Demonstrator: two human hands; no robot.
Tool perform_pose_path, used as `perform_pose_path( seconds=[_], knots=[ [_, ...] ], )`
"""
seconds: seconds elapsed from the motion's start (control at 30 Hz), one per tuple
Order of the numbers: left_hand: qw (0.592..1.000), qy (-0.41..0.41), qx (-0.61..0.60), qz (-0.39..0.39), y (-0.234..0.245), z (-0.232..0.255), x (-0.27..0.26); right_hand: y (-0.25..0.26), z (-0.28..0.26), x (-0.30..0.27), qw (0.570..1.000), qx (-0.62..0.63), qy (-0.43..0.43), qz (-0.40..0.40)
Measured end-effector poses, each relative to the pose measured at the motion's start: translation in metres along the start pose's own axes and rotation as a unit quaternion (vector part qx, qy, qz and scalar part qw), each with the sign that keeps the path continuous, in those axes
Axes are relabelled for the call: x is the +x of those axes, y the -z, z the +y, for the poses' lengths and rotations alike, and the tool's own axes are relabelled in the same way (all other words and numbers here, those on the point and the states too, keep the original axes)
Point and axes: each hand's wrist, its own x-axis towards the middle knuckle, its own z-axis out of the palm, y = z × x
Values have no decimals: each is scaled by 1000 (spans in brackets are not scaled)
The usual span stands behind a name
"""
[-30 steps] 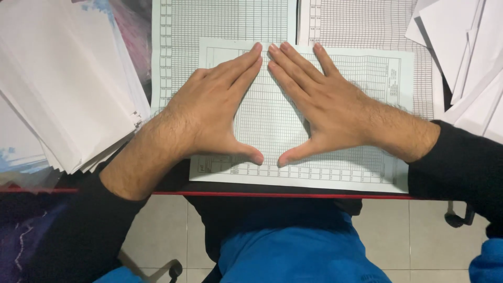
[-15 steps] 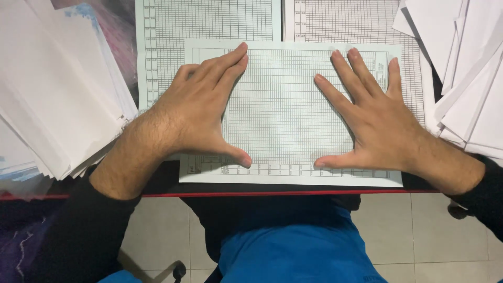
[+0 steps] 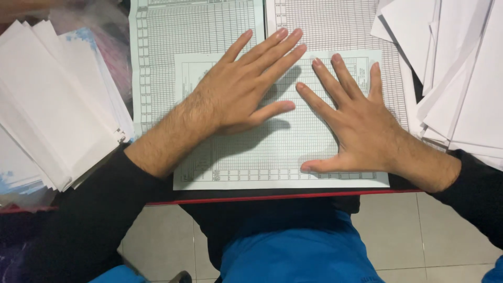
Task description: Organize, smooth, and stuff printed forms into envelopes
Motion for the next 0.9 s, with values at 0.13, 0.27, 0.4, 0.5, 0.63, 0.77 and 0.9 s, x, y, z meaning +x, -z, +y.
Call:
perform_pose_path(
  seconds=[0.13, 0.27, 0.4, 0.5, 0.63, 0.77, 0.9],
  knots=[
    [1000, 9, -13, -1, 0, -23, 38, 1, -1, 1, 1000, -12, -2, 8],
    [998, 21, -59, 11, -12, -42, 69, 2, -1, -1, 1000, -9, -4, 18],
    [993, 46, -92, -54, -27, -45, 72, 3, -1, 1, 1000, 4, -15, 11],
    [995, 48, -84, -9, -30, -42, 68, 3, 0, 1, 1000, 10, -17, 13],
    [995, 52, -80, -10, -31, -40, 67, 1, 1, -2, 999, 28, -17, 11],
    [998, 63, -29, -9, -36, -44, 68, 1, 2, 0, 1000, 21, -16, 4],
    [994, 35, 97, 37, -18, -22, 53, 1, 0, 0, 1000, 15, -9, 2]
  ],
)
